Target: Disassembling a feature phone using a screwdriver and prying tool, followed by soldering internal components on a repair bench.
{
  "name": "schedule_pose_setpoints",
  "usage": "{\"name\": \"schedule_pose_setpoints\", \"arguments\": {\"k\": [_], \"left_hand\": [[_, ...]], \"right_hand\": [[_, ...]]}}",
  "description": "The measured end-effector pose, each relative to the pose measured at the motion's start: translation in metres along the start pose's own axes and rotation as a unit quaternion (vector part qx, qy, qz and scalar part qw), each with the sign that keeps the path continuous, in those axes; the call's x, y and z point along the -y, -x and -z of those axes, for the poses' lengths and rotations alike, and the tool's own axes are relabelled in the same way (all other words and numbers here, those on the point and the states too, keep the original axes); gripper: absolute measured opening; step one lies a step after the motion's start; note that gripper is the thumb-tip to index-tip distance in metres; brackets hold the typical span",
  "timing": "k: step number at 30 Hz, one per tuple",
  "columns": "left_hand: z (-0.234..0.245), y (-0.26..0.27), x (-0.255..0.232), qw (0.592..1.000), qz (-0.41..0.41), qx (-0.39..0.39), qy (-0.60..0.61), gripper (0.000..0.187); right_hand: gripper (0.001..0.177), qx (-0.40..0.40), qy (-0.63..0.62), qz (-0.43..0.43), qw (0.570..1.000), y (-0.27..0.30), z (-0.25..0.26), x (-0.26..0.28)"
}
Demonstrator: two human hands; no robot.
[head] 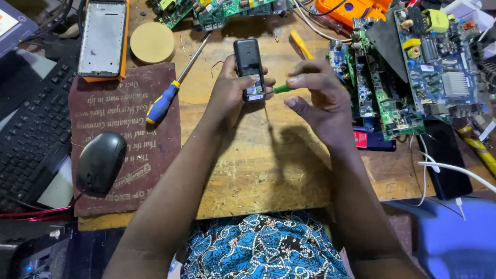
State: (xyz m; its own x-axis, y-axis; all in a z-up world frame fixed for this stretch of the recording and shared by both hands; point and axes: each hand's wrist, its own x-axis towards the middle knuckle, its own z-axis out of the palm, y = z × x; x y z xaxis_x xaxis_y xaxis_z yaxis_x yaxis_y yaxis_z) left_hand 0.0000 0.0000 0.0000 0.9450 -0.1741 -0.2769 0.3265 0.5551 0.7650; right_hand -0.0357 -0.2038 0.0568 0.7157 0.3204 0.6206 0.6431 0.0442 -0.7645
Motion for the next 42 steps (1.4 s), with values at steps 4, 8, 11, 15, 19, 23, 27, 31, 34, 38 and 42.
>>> {"name": "schedule_pose_setpoints", "arguments": {"k": [4,8,11,15,19,23,27,31,34,38,42], "left_hand": [[0.005,-0.006,0.009,0.999,-0.02,0.002,0.051,0.052],[0.0,-0.001,0.006,0.998,-0.014,-0.005,0.06,0.053],[0.001,-0.004,0.008,0.997,-0.02,-0.007,0.068,0.054],[0.002,-0.001,0.006,0.998,-0.023,0.012,0.065,0.052],[-0.01,0.016,-0.007,0.999,-0.009,-0.006,0.041,0.052],[-0.011,0.018,-0.01,1.0,0.009,-0.004,0.008,0.046],[-0.015,0.018,-0.011,1.0,0.0,-0.017,0.007,0.047],[-0.008,0.01,-0.005,1.0,0.0,0.004,0.01,0.046],[-0.007,0.01,-0.005,1.0,-0.007,0.006,-0.003,0.045],[-0.004,0.013,-0.002,0.999,-0.012,0.009,0.033,0.048],[-0.008,0.006,-0.003,1.0,0.005,-0.007,0.017,0.049]], "right_hand": [[0.019,-0.007,0.027,-0.002,1.0,0.003,0.002,-0.004],[0.013,-0.019,0.015,-0.005,1.0,0.002,0.0,0.001],[0.012,-0.029,0.004,-0.002,1.0,0.002,-0.002,-0.002],[0.02,-0.026,-0.03,-0.002,0.999,0.001,-0.002,0.005],[0.014,-0.014,-0.003,0.002,1.0,0.003,0.003,-0.002],[0.018,-0.03,-0.011,0.003,0.999,0.008,0.004,-0.011],[0.018,-0.018,-0.047,-0.031,0.998,0.004,0.003,0.002],[0.022,-0.022,-0.036,-0.021,0.999,0.005,0.005,0.002],[0.02,-0.02,-0.055,-0.043,0.997,0.006,0.006,0.0],[0.024,-0.01,-0.044,-0.032,0.998,0.006,0.007,-0.002],[0.024,-0.033,-0.07,-0.049,0.996,0.003,0.001,0.003]]}}
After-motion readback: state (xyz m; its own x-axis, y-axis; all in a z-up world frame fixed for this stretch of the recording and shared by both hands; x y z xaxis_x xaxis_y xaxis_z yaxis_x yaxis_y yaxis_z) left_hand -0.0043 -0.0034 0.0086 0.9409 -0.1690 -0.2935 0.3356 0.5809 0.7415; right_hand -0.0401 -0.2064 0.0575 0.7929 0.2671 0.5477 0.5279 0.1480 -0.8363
